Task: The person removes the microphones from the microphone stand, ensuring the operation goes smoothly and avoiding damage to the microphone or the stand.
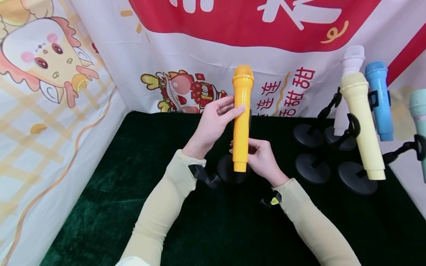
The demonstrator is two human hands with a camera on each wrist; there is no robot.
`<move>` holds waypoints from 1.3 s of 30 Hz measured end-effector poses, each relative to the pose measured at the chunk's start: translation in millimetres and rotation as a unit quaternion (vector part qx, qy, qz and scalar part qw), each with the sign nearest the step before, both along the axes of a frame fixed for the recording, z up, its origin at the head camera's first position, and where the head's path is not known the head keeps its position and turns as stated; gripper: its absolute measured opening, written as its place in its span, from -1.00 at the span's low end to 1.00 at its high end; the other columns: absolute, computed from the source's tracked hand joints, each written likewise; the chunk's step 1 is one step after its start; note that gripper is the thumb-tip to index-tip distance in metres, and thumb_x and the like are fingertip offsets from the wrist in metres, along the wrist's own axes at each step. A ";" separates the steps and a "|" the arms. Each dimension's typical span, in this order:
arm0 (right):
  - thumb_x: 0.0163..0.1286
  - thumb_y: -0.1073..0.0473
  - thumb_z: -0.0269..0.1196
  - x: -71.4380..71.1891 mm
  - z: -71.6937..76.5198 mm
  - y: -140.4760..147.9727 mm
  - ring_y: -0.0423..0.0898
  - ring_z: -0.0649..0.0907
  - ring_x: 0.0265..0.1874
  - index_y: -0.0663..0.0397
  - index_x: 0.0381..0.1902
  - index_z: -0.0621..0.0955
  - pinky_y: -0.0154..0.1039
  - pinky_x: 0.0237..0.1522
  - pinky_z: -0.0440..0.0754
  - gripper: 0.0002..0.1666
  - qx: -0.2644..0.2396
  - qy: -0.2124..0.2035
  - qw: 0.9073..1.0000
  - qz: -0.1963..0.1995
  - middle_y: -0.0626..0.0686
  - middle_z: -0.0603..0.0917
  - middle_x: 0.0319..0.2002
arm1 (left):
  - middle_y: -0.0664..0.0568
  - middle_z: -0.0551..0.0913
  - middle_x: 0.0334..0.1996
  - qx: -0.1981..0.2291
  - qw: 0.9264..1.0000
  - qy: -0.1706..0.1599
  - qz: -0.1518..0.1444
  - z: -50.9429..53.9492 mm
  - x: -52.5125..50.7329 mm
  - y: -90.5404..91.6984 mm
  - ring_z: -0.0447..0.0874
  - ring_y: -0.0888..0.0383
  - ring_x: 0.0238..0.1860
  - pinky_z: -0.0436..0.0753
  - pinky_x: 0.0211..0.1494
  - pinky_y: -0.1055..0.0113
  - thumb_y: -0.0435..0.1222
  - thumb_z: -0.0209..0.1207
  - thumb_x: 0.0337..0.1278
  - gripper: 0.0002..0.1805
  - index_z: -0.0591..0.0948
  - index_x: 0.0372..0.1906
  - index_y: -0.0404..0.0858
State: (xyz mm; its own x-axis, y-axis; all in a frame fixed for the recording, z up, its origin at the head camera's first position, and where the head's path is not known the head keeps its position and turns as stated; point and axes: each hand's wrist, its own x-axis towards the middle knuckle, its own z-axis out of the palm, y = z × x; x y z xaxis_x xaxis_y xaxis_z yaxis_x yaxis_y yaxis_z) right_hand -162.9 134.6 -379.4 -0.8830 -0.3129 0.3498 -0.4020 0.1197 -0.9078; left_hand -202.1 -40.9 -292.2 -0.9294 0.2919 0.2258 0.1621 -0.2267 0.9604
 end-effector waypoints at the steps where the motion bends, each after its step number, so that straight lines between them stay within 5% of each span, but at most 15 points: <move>1: 0.32 0.40 0.41 -0.2 0.0 0.1 0.00 0.75 -0.18 0.40 -0.05 0.69 -0.20 -0.04 0.71 -0.74 0.000 0.001 1.000 0.000 0.34 0.72 -0.13 | -0.14 0.70 0.05 0.000 1.000 0.000 0.000 0.3 -0.8 0.4 0.69 -0.02 0.06 0.59 0.22 0.25 -0.33 0.26 0.41 -0.55 0.55 0.30 -0.41; 10: 0.30 0.44 0.41 0.0 -0.3 -0.2 0.00 0.73 -0.17 0.41 -0.08 0.70 -0.21 -0.06 0.71 -0.76 -0.002 0.011 1.000 -0.004 0.30 0.74 -0.15 | -0.18 0.69 0.06 0.017 1.000 -0.018 -0.006 5.1 -4.9 2.5 0.69 -0.05 0.05 0.61 0.22 0.09 -0.35 0.24 0.41 -0.55 0.53 0.30 -0.44; 18: 0.29 0.45 0.41 1.5 -1.6 -2.6 0.00 0.73 -0.19 0.39 -0.07 0.71 -0.22 -0.08 0.71 -0.75 -0.003 0.007 1.000 -0.010 0.20 0.75 -0.17 | -0.19 0.68 0.06 0.019 1.000 -0.024 -0.005 7.5 -9.5 0.7 0.70 -0.05 0.04 0.67 0.13 0.16 -0.34 0.22 0.43 -0.54 0.51 0.32 -0.46; 27: 0.29 0.43 0.42 2.5 -2.4 -1.9 -0.04 0.74 -0.17 0.43 -0.07 0.70 -0.26 -0.08 0.71 -0.74 -0.006 0.012 1.000 -0.015 0.31 0.74 -0.15 | -0.15 0.69 0.09 0.004 1.000 -0.015 -0.021 12.0 -14.9 0.6 0.71 -0.02 0.07 0.64 0.16 0.12 -0.34 0.23 0.43 -0.52 0.50 0.34 -0.44; 39: 0.32 0.31 0.44 -14.1 -31.4 4.5 -0.02 0.74 -0.11 0.12 -0.01 0.74 -0.18 -0.02 0.71 -0.73 -0.007 0.027 1.000 -0.012 0.04 0.76 -0.11 | -0.16 0.70 0.07 0.010 1.000 -0.021 -0.017 15.6 -22.5 2.3 0.72 -0.02 0.05 0.67 0.12 0.19 -0.34 0.23 0.42 -0.52 0.51 0.34 -0.45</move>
